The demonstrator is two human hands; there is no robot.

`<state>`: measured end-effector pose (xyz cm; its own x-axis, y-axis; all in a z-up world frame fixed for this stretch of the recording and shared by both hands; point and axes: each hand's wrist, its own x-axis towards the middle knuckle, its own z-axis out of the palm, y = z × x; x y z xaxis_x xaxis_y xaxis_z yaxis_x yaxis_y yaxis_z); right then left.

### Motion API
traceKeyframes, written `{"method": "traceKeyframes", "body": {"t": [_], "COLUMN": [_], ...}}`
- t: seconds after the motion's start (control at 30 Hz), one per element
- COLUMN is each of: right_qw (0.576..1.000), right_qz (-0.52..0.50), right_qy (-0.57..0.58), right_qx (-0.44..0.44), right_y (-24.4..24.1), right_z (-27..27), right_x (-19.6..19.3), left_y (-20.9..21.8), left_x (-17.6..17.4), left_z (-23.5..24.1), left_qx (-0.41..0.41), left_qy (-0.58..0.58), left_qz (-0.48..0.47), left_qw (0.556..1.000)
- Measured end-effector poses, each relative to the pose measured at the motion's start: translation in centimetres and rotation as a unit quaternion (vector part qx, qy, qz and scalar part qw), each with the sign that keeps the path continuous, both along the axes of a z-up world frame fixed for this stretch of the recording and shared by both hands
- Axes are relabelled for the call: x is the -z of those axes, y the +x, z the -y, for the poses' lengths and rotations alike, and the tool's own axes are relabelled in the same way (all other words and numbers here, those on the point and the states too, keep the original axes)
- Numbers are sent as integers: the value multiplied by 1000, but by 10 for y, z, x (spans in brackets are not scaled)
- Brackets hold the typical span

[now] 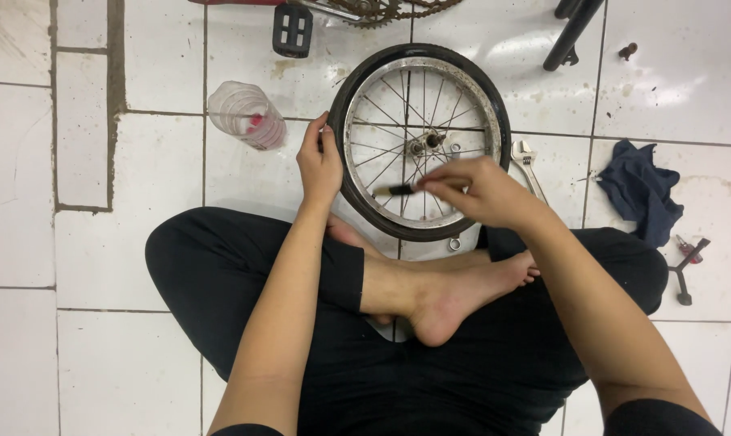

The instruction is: Cleaning a bicycle wheel using a brush and a cloth

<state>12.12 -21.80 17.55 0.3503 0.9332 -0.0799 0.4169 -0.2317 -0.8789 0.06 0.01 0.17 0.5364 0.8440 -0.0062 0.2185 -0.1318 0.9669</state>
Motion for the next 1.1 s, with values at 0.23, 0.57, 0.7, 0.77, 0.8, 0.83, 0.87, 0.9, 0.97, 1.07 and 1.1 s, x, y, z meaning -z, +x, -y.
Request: {"method": "traceKeyframes", "body": {"t": [0.23,0.57,0.7,0.77,0.8,0.83,0.87,0.9,0.97,1.07,1.1], "right_qw": [969,999,998,998,998,998,999,997,998,1000,1000], "right_qz": [-49,-7,-8,2,10,10,1,-8,-4,-8,-15], "right_qy": [146,13,-57,-58,-60,-60,-17,25,31,21,5], "right_qx": [194,46,20,20,22,22,47,71,55,21,3], "right_y": [-14,-40,-40,-33,-30,-29,-29,-28,-33,-35,-35], "right_z": [-49,3,29,33,35,29,24,19,10,13,17], "right_x": [64,34,18,11,8,12,16,20,27,29,27], "left_y": [2,1,1,0,0,0,0,0,1,0,0], "left_x": [18,12,17,15,15,11,8,5,7,11,12], "left_z": [-10,-8,-9,-8,-8,-7,-6,-4,-4,-5,-5], "left_qx": [2,4,7,6,6,6,7,8,6,5,4], "left_qy": [-47,-58,-52,-48,-45,-44,-43,-41,-36,-28,-26], "left_qz": [4,18,12,11,8,8,10,13,10,4,2], "left_qw": [999,998,999,999,999,999,999,999,999,1000,1000]}}
